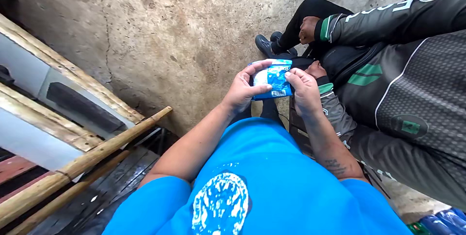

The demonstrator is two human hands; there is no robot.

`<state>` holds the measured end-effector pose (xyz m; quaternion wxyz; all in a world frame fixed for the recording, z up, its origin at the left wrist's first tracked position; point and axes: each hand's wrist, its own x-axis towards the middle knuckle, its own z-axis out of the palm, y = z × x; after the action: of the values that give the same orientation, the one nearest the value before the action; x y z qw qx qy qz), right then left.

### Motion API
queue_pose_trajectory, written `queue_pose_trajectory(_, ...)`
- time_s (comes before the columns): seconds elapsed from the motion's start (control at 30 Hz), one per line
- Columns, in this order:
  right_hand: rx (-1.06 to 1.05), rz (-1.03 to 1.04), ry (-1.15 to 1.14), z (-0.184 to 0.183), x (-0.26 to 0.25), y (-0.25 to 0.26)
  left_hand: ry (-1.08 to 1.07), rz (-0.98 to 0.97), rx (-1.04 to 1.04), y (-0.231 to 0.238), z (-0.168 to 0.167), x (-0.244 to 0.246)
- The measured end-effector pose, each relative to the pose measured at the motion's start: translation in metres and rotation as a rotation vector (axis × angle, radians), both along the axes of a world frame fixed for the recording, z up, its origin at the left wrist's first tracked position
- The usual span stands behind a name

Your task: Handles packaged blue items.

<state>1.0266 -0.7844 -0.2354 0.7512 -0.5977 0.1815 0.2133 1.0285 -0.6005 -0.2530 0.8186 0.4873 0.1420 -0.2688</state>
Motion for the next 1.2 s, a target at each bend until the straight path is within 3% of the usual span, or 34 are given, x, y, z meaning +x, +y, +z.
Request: queue_pose_trajectory(1.2, 0.02, -0.026, -0.055, 0.0053, 0.001, 0.0014, -0.09, 0.014, -0.001, 0.0008, 0.0045, 0.0008)
